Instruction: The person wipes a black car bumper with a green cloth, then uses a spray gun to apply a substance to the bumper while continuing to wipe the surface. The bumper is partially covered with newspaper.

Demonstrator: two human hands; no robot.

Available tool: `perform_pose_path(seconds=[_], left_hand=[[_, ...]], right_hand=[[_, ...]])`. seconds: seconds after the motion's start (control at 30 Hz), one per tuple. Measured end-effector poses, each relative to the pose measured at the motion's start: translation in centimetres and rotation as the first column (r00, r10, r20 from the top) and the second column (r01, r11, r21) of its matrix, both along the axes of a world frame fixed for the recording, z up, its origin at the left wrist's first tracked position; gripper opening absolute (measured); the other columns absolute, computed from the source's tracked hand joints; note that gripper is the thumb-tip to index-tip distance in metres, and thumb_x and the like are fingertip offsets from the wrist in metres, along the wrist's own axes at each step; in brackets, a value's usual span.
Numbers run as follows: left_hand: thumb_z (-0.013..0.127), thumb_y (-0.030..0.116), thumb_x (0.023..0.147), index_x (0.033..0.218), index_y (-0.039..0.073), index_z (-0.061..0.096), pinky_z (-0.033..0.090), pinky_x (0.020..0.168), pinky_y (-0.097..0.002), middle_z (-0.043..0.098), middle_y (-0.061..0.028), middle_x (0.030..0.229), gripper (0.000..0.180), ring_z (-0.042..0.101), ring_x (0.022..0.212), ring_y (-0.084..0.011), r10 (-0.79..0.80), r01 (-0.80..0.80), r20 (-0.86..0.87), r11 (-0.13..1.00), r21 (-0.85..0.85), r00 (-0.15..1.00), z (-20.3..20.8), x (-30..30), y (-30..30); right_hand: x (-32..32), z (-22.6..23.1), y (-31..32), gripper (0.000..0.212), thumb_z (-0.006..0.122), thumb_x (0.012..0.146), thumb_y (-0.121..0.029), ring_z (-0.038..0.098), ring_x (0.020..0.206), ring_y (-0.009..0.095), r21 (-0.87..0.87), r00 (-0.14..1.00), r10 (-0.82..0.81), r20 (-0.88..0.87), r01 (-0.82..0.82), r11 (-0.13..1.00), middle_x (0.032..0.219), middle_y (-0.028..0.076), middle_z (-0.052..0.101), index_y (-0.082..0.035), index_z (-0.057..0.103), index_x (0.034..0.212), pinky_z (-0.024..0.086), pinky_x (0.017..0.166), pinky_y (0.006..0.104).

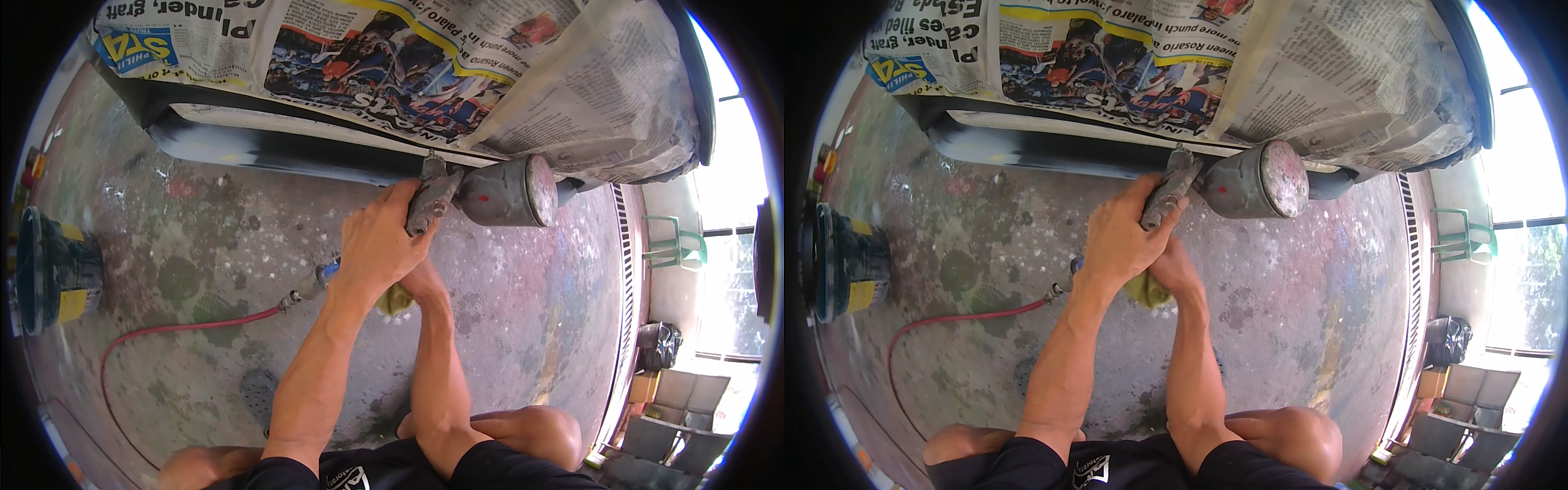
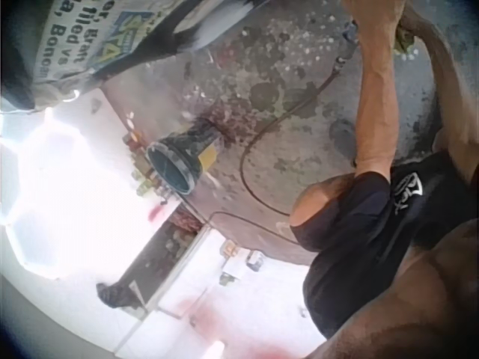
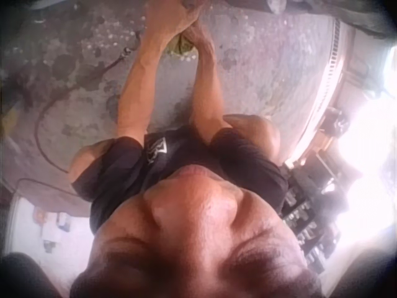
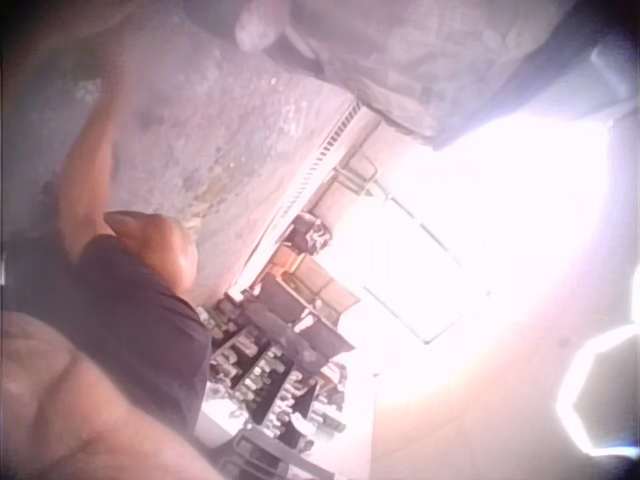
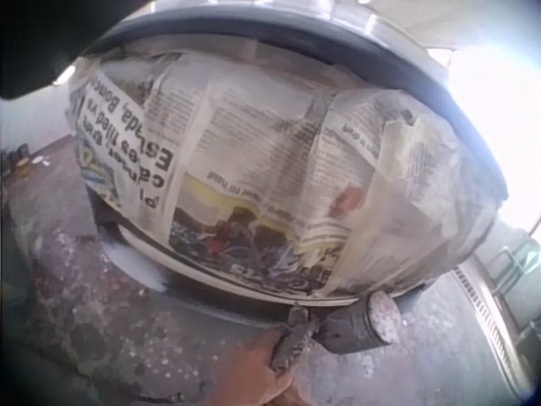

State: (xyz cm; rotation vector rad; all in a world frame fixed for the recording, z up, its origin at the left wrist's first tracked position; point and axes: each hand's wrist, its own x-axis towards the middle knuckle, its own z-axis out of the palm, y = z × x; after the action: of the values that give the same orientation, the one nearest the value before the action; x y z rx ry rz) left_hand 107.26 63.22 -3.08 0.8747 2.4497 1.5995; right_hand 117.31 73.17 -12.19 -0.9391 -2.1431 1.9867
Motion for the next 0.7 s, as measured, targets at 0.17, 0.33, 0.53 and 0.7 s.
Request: perform_pose_path(seconds=[0.17,0.33,0.53,0.7], left_hand=[[0.079,0.046,0.101,0.133,0.007,0.075,0.061,0.082,-0.0521,0.082,-0.0218,0.110,0.050,0.078,0.097,-0.0483,-0.023,0.027,0.051,0.997,-0.074,0.998,0.9,-0.2,-0.5],[0.080,0.047,0.100,0.132,0.008,0.076,0.061,0.083,-0.0518,0.082,-0.0230,0.110,0.051,0.078,0.098,-0.0472,-0.044,0.043,0.018,0.998,0.039,0.999,1.3,-0.6,-1.0],[0.080,0.046,0.098,0.128,0.008,0.078,0.060,0.086,-0.0532,0.082,-0.0222,0.109,0.048,0.077,0.099,-0.0469,-0.037,0.037,0.016,0.999,0.029,0.999,1.6,-0.1,-1.5],[0.080,0.043,0.096,0.123,0.009,0.077,0.060,0.086,-0.0554,0.081,-0.0210,0.108,0.044,0.077,0.099,-0.0463,-0.045,0.043,0.044,0.997,0.057,0.998,1.7,0.0,-1.7]], right_hand=[[-0.5,-0.2,-2.8,0.044,0.081,0.102,-0.020,0.067,0.123,0.023,-0.169,0.905,0.421,-0.067,-0.426,0.889,0.136,0.012,0.076,0.004,0.073,0.138,0.056,0.104,0.0396],[-1.0,-0.6,-1.9,0.049,0.083,0.102,-0.021,0.064,0.131,0.022,-0.268,0.912,0.394,-0.116,-0.411,0.871,0.141,0.012,0.073,0.002,0.070,0.143,0.055,0.106,0.0387],[-1.2,-1.7,-2.3,0.050,0.084,0.101,-0.021,0.063,0.132,0.021,-0.241,0.935,0.310,-0.173,-0.345,0.907,0.142,0.012,0.073,0.002,0.070,0.144,0.055,0.107,0.0385],[-1.1,-1.2,-3.7,0.051,0.085,0.101,-0.021,0.063,0.132,0.021,-0.243,0.944,0.298,-0.141,-0.325,0.914,0.143,0.012,0.072,0.002,0.069,0.144,0.055,0.108,0.0386]])
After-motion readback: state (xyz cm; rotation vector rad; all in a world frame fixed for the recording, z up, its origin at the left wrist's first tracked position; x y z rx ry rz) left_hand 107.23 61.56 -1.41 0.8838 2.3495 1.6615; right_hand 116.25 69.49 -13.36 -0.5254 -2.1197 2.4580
